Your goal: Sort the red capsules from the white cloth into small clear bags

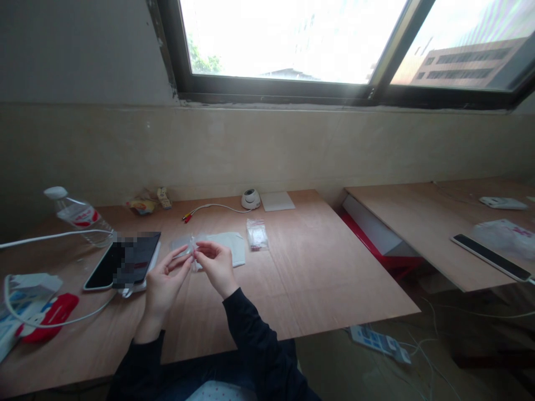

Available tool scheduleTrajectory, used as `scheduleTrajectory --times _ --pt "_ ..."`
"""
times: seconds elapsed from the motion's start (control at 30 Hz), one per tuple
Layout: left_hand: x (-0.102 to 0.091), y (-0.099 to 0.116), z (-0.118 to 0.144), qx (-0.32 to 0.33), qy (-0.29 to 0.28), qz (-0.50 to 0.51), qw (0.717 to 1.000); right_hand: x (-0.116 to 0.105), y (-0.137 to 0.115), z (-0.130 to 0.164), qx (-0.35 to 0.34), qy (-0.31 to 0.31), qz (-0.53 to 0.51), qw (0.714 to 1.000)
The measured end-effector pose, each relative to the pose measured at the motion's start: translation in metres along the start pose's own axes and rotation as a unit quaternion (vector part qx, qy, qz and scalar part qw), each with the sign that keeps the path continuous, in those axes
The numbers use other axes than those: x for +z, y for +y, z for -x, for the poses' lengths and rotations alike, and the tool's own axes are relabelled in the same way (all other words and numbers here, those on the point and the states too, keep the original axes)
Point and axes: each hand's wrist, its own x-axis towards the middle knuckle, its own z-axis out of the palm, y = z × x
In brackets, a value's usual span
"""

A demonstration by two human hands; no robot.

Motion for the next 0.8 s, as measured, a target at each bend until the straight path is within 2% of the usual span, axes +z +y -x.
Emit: scheduleTrajectory --times 0.2,0.43,0.6,0.8 --pt "-0.001 0.003 -0.001 0.027 -0.036 -0.032 0.999 0.001 -0.005 0.007 -0.032 0.017 0.04 0.999" --pt "-0.001 -0.002 -0.001 0.072 -0.095 -0.135 0.984 -0.003 0.001 0.009 -0.056 0.034 0.087 0.994" --pt "-0.001 -0.003 -0.001 0.076 -0.142 -0.16 0.974 -0.01 0.009 0.009 -0.046 -0.002 0.168 0.985" --pt "-0.004 0.004 -0.001 0.066 -0.151 -0.175 0.971 -0.01 0.009 0.016 -0.044 -0.079 0.307 0.947"
